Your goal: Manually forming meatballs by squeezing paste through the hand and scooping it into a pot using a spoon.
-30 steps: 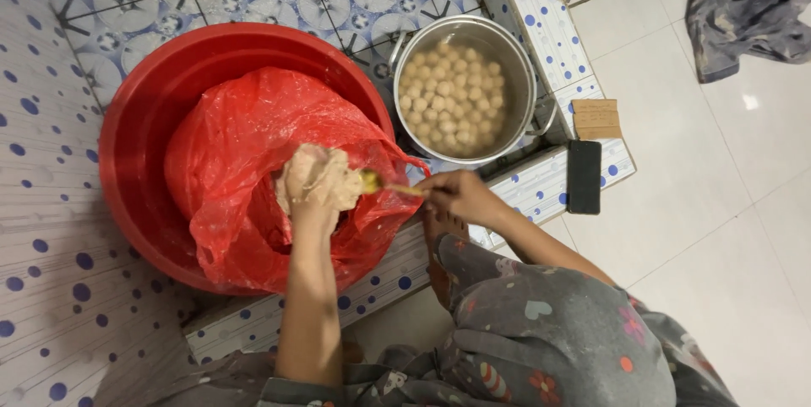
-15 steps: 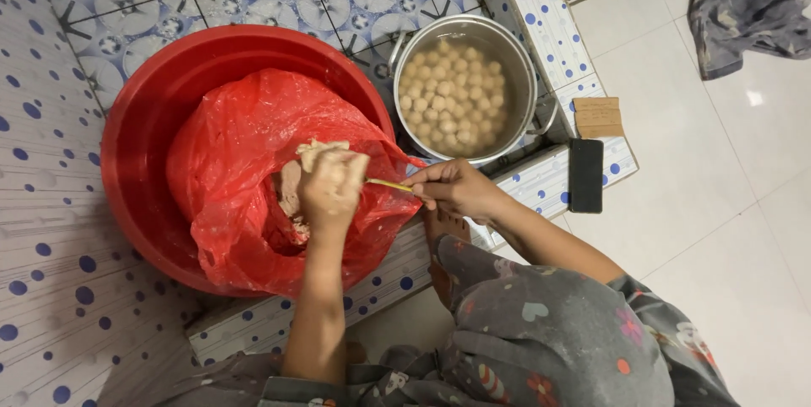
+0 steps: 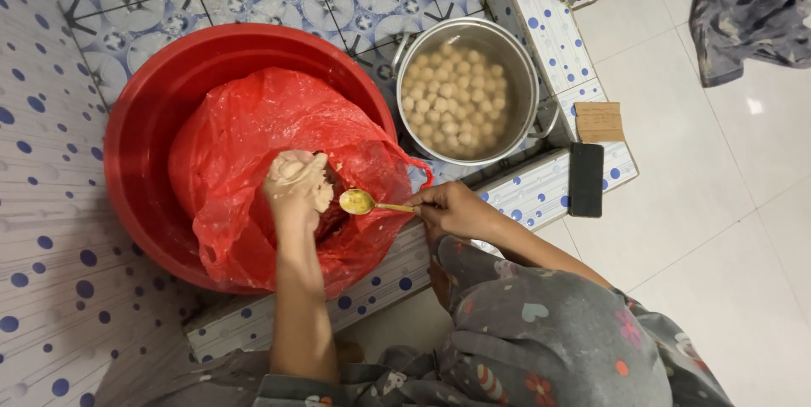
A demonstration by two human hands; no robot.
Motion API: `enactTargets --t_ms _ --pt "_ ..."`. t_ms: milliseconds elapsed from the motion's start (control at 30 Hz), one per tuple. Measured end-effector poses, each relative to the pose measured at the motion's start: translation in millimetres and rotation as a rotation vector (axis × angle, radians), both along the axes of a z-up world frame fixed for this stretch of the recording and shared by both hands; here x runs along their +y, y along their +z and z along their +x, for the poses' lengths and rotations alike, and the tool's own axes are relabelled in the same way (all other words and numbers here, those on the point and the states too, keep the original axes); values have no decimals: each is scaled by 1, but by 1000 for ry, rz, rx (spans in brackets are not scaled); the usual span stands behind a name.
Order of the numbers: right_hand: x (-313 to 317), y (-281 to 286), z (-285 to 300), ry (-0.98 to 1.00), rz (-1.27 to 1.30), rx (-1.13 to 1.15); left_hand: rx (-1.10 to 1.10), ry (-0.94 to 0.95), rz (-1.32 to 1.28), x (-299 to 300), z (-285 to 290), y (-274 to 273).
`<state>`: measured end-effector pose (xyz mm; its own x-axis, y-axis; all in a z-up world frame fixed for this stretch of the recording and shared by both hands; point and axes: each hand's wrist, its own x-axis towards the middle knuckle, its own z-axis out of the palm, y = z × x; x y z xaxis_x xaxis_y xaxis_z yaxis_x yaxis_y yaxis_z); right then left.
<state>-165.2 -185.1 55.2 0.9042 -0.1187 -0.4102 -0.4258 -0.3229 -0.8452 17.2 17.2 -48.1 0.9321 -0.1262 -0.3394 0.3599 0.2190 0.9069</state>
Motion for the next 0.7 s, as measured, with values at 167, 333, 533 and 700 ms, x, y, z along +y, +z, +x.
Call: enactTargets --t_ms 167,333,533,700 --pt "-2 -6 -2 -40 6 16 -156 -73 117 -2 -3 7" --pt "-5 -12 -4 -48 -26 19 188 -285 -571 5 26 -57" --pt "-4 -10 -5 -65 -32 -1 -17 -131 -198 -13 -9 45" --pt "-5 -11 -5 -44 -56 -16 -37 -55 -3 -12 -11 42"
